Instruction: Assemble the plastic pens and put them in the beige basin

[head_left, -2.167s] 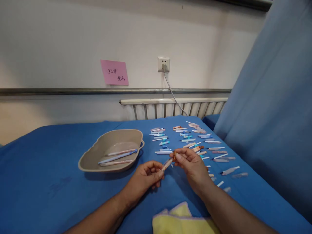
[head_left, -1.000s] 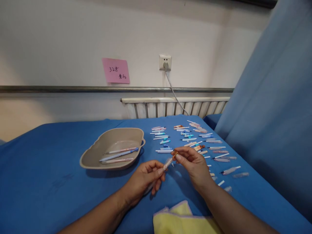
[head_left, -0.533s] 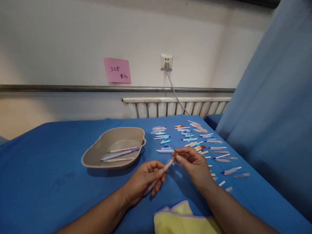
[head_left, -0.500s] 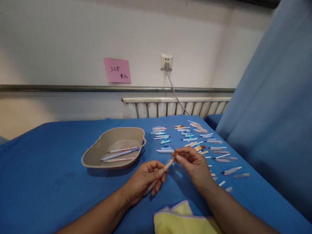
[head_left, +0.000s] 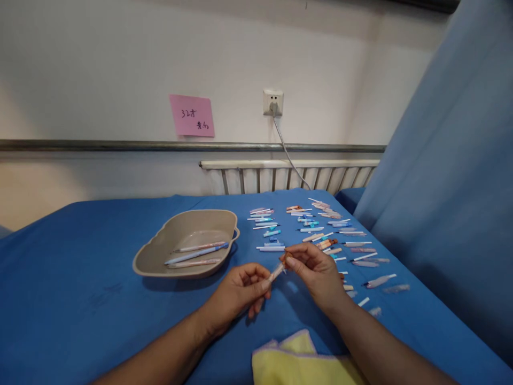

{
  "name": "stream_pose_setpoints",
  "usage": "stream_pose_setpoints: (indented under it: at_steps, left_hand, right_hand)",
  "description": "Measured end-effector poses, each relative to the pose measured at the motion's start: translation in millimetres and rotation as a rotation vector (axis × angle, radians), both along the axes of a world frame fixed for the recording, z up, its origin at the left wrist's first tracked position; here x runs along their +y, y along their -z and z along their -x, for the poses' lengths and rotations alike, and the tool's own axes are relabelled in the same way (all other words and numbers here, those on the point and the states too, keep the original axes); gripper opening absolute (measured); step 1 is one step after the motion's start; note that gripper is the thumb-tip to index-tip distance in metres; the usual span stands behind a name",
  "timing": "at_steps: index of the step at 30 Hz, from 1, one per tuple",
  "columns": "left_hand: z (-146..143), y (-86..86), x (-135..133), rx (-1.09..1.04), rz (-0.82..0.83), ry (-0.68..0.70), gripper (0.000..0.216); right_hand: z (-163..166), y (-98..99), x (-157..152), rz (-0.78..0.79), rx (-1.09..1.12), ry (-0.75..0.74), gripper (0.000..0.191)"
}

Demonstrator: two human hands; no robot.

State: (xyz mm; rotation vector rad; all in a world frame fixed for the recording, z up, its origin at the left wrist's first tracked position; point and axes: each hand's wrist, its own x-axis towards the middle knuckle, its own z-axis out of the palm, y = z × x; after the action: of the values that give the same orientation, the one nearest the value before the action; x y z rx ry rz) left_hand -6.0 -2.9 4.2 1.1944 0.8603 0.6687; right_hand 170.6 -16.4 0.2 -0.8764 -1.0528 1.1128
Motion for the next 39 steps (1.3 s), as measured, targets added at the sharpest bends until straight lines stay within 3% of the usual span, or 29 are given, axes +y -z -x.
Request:
stream_pose_setpoints:
  at_steps: [9, 16, 25, 39]
  left_hand:
    - [-0.4, 4.4, 1.1, 0.07, -0.039, 0.031, 0.029]
    - [1.0, 15.3, 7.7, 0.089, -0.01, 0.083, 0.032]
    - [2.9, 18.3, 16.1, 0.098, 0.025, 0.069, 0.034]
    - [3.2, 15.6, 17.6, 0.08, 0.044, 0.03, 0.034]
  right_hand:
    - [1.5, 6.4, 4.3, 0.084, 0.066, 0.0, 0.025]
    - [-5.6, 20.7, 15.3, 0.323, 0.182, 0.134, 0.039]
    - [-4.8, 21.6, 14.8, 0.409, 0.351, -0.091, 0.033]
    - [-3.0, 17.1, 13.2, 0.413, 0.304, -0.147, 0.031]
